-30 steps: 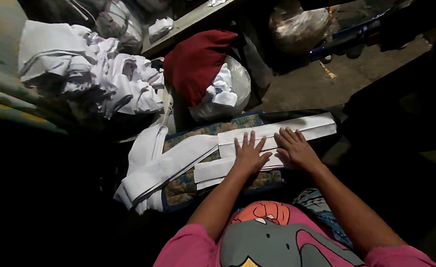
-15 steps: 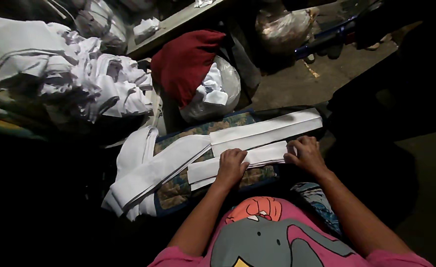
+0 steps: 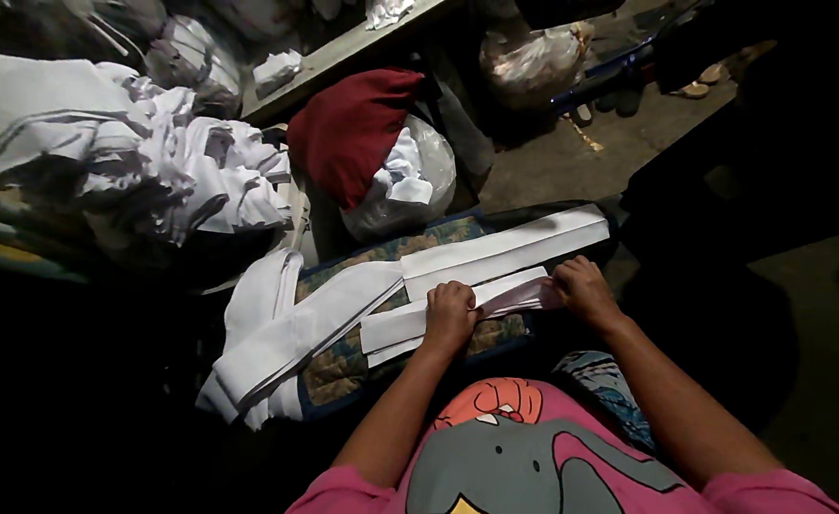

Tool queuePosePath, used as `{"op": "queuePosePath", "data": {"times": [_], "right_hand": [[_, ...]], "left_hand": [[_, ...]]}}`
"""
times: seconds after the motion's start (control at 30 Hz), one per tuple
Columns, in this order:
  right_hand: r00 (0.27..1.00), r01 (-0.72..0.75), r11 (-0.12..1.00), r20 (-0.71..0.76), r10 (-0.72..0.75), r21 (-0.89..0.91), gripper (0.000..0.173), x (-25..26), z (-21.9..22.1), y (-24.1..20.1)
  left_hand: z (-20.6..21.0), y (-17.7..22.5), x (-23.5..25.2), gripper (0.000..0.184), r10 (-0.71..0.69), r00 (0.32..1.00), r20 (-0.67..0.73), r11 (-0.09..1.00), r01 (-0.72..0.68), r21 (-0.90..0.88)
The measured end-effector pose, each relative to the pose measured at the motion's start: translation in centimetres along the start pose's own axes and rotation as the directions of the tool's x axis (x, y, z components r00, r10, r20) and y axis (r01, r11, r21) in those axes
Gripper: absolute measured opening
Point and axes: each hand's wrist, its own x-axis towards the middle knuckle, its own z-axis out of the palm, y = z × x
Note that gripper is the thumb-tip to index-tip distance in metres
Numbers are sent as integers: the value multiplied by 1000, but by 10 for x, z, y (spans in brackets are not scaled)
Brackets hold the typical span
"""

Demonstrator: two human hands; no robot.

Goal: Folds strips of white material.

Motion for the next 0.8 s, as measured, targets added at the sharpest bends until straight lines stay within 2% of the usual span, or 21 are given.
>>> {"op": "queuePosePath", "data": {"times": [0.13, 0.3, 0.4, 0.5, 0.6, 0.7, 0.8], "right_hand": [[996, 23, 1000, -82, -24, -9, 22, -2, -4, -5], [994, -2, 997, -111, 11, 74, 12, -3, -8, -11], [996, -19, 996, -88, 27, 85, 13, -4, -10, -13], [995, -12, 995, -95, 21, 96, 13, -5, -10, -14], [993, -51, 993, -98, 62, 108, 20, -8, -9, -17], [978, -201, 958, -14, 208, 205, 30, -14, -10, -31], [919, -394, 807, 218, 329, 439, 36, -25, -1, -55]], "left_hand": [[4, -7, -5, 20, 93, 994, -55, 996, -94, -11], [3, -9, -7, 25, 124, 992, -6, 992, -124, 7], [4, -10, -9, 23, 141, 990, -20, 990, -141, 9], [9, -11, -11, 21, 167, 981, -99, 985, -170, -25], [1, -5, -12, 22, 107, 993, -50, 988, -112, -104], [-9, 3, -12, 25, 24, 997, 68, 990, -15, -139], [-10, 7, -16, 22, 48, 996, 69, 988, -37, -150]]}}
